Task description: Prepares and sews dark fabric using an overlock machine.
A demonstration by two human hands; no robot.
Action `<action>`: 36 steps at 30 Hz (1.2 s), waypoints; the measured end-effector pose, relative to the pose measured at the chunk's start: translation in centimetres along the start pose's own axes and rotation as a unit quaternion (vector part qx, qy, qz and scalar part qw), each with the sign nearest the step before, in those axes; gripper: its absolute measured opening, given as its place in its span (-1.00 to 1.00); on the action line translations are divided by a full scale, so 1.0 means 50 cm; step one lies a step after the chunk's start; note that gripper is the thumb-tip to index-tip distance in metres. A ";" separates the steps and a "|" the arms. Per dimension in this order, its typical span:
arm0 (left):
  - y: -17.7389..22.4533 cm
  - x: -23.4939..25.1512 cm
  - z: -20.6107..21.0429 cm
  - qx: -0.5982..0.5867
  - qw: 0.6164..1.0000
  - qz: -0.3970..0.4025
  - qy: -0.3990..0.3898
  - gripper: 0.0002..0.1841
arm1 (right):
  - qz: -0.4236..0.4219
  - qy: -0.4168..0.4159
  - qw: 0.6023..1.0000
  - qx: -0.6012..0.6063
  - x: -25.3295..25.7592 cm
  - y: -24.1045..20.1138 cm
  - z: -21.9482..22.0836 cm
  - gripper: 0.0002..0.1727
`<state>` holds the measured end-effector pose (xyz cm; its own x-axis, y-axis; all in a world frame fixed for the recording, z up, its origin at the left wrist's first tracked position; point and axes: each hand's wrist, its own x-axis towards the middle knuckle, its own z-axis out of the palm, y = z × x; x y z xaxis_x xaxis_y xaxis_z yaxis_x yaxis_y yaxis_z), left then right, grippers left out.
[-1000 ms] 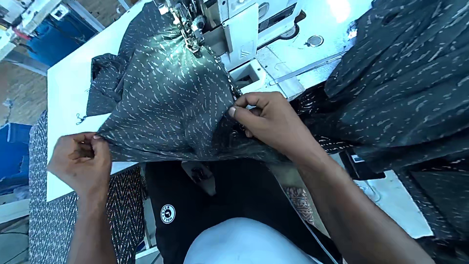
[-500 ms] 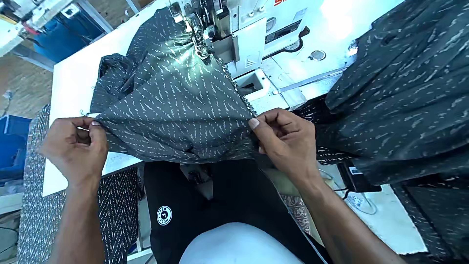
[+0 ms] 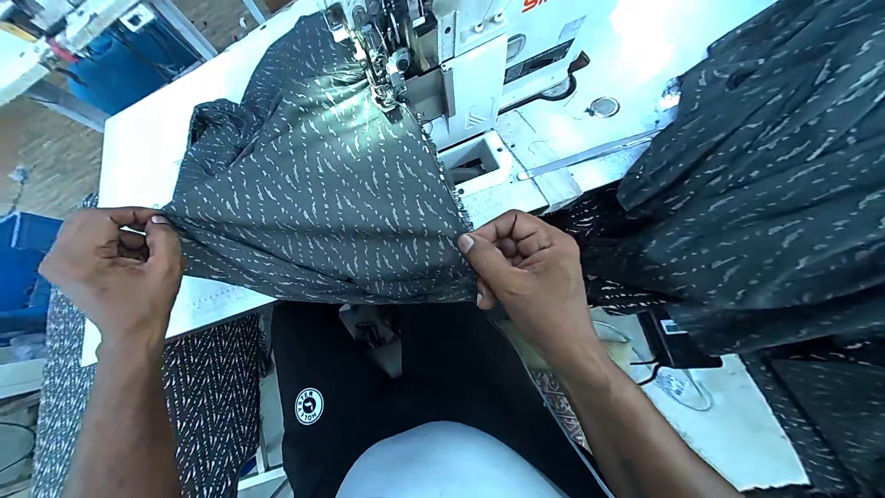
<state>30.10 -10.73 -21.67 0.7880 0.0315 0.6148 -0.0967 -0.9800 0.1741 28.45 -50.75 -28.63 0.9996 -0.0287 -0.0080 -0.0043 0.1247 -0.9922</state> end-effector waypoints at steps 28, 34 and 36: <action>0.308 0.095 0.116 -0.235 0.963 0.119 -0.054 -0.77 | -0.088 -0.133 0.980 -0.120 0.041 0.021 -0.001 -0.87; 0.340 0.125 0.138 -0.243 0.960 0.068 -0.123 -0.66 | 0.040 -0.197 0.977 0.072 0.036 0.006 -0.012 -0.88; 0.343 0.137 0.157 -0.186 0.966 0.041 -0.173 -0.61 | 0.065 -0.202 0.972 0.095 0.037 0.010 -0.009 -0.85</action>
<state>38.60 -28.84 -20.53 0.9181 -0.1742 0.3559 -0.3289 -0.8359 0.4395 30.27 -51.18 -29.18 0.9208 0.3876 -0.0436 -0.1643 0.2840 -0.9446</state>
